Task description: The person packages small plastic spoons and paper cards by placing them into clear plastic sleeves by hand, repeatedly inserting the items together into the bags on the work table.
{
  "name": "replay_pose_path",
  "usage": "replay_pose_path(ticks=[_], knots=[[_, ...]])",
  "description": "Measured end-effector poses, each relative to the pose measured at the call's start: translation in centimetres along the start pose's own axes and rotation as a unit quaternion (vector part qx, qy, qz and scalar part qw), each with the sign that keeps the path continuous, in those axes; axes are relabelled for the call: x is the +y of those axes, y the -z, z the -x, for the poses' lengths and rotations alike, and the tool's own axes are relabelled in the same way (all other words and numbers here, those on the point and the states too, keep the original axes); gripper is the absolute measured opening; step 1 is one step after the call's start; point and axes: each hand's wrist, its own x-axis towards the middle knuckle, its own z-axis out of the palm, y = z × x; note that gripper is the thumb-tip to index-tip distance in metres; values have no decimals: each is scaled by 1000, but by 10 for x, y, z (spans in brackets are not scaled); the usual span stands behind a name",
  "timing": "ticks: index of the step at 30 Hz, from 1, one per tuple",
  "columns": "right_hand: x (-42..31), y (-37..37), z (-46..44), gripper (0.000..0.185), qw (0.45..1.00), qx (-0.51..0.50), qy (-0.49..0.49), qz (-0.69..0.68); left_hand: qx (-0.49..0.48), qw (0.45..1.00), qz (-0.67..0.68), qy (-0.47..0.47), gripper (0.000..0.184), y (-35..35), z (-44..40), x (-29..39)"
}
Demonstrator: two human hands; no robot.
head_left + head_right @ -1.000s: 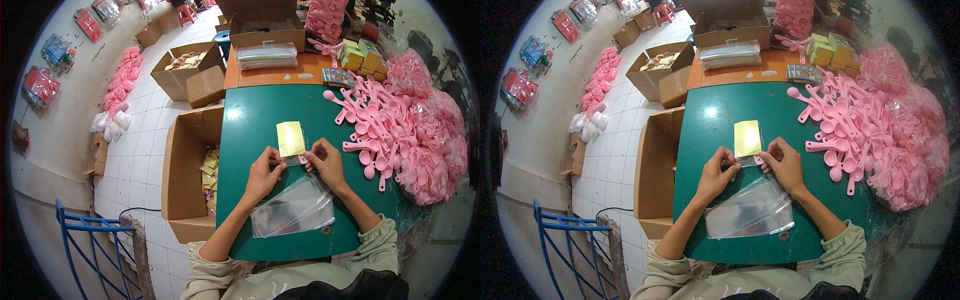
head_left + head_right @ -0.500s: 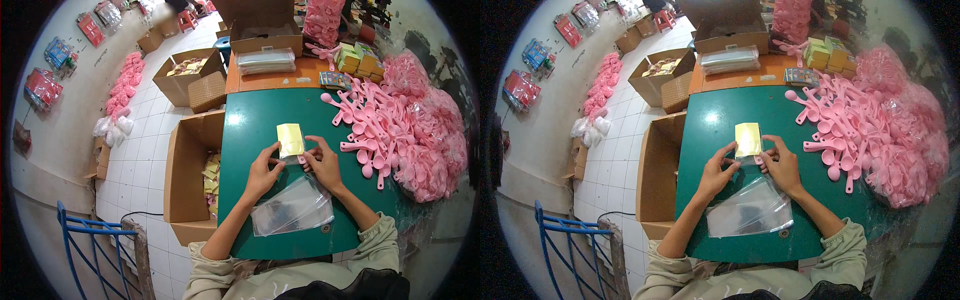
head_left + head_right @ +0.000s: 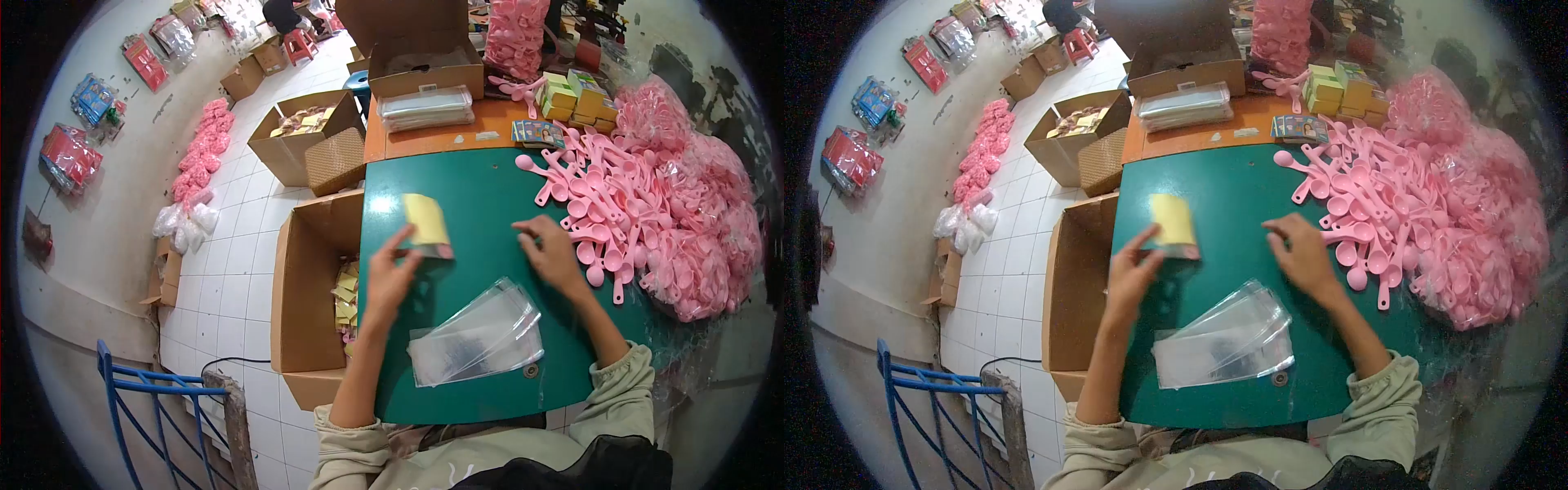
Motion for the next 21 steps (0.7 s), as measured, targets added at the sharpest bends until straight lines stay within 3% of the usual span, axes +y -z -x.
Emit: replay_pose_path(ticks=[2, 3, 4, 5, 7, 8, 10, 12, 13, 15, 16, 19, 21], knots=[[13, 31, 0, 25, 982, 20, 89, 166, 114, 993, -20, -25, 48, 26, -1, 8], [17, 43, 3, 25, 963, 17, 119, 243, 181, 970, -40, -158, 44, 41, -17, -26], [21, 50, 5, 25, 937, 14, 148, 318, 272, 922, -224, -162, 41, 43, -13, -23], [25, 53, 6, 27, 934, -7, 141, 327, 350, 832, -399, -160, 39, 44, -7, -14], [31, 56, 6, 30, 928, -46, 124, 347, 322, 827, -431, -164, 36, 30, 8, 10], [31, 55, 7, 28, 926, -41, 126, 353, 241, 834, -425, -256, 30, 28, 8, 15], [28, 50, 6, 26, 921, -30, 130, 367, 33, 921, -321, -218, 30, -4, 19, 20], [21, 50, 5, 25, 916, 3, 138, 378, -86, 913, -346, -197, 29, -46, 46, 29], [17, 52, 4, 25, 912, 18, 142, 384, -129, 909, -359, -168, 33, -57, 57, 35], [-5, 58, 4, 24, 906, 73, 166, 383, -110, 890, -378, -230, 33, -63, 58, 28], [-15, 59, 4, 24, 903, 101, 176, 380, -141, 906, -335, -218, 32, -62, 54, 22], [-28, 52, 8, 18, 971, 137, 134, 145, -201, 931, -239, -188, 29, -58, 42, 12], [-34, 51, 9, 14, 993, 76, 77, -36, -203, 936, -225, -177, 27, -56, 41, 13]])
